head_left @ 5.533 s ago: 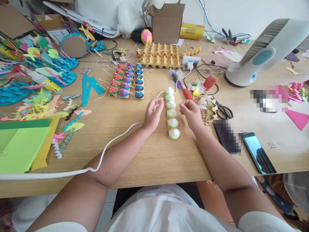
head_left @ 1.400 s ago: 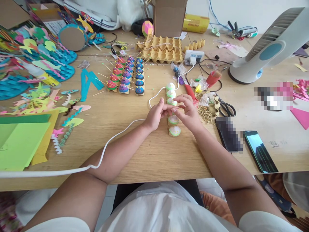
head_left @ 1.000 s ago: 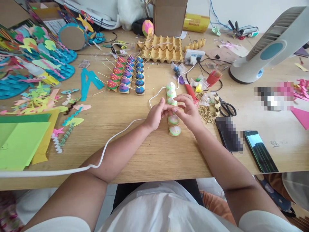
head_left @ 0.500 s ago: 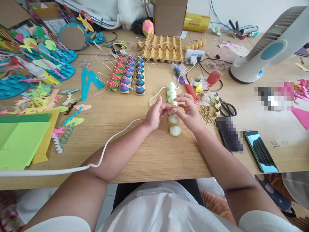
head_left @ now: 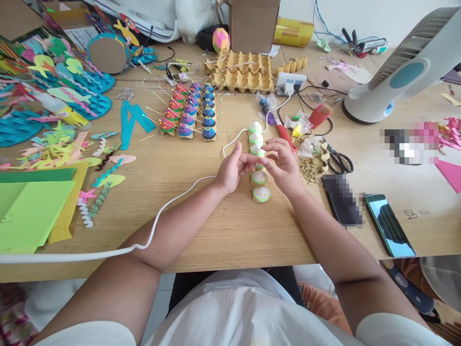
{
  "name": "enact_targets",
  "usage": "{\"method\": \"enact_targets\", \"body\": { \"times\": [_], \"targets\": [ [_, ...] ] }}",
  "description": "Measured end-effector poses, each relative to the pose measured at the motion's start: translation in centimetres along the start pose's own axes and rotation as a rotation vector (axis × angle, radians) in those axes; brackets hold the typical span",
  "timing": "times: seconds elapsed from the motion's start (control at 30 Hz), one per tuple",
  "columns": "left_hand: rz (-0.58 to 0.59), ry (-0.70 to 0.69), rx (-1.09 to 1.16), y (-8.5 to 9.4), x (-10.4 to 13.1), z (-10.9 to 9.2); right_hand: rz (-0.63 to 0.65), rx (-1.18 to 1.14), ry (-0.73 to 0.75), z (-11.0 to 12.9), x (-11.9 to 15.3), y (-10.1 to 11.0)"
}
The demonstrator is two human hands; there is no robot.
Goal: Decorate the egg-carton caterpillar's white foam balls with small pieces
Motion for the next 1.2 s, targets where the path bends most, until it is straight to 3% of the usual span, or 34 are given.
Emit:
{"method": "enact_targets", "body": {
  "times": [0.27,0.57,0.77,1.03,1.2],
  "targets": [
    [-0.029,0.033,0.0,-0.2,0.0,0.2,0.014,0.157,0.157,1.2,-0.2,0.0],
    [-0.017,0.006,0.02,-0.2,0.0,0.4,-0.015,0.161,0.171,1.4,-0.2,0.0],
    [-0.018,0.038,-0.003,-0.3,0.0,0.3,0.004,0.256,0.302,2.0,-0.1,0.3],
    [0.106,-0.043,-0.134,-0.2,0.4,0.7,0.031,0.239,0.25,1.8,0.1,-0.6],
    [0.114,-0.143,-0.193,0.1,0.2,1.2,-0.007,0.161,0.159,1.0,0.1,-0.7]
  ]
}}
Point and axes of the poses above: each hand's wrist, its own x-axis away from the middle knuckle, its own y-axis out of the back of the hand, z = x × y, the point moved 2 cm from there along -x, towards the middle knuckle, and after that the axes turned 14 degrees about -x, right-handed, at the moved point
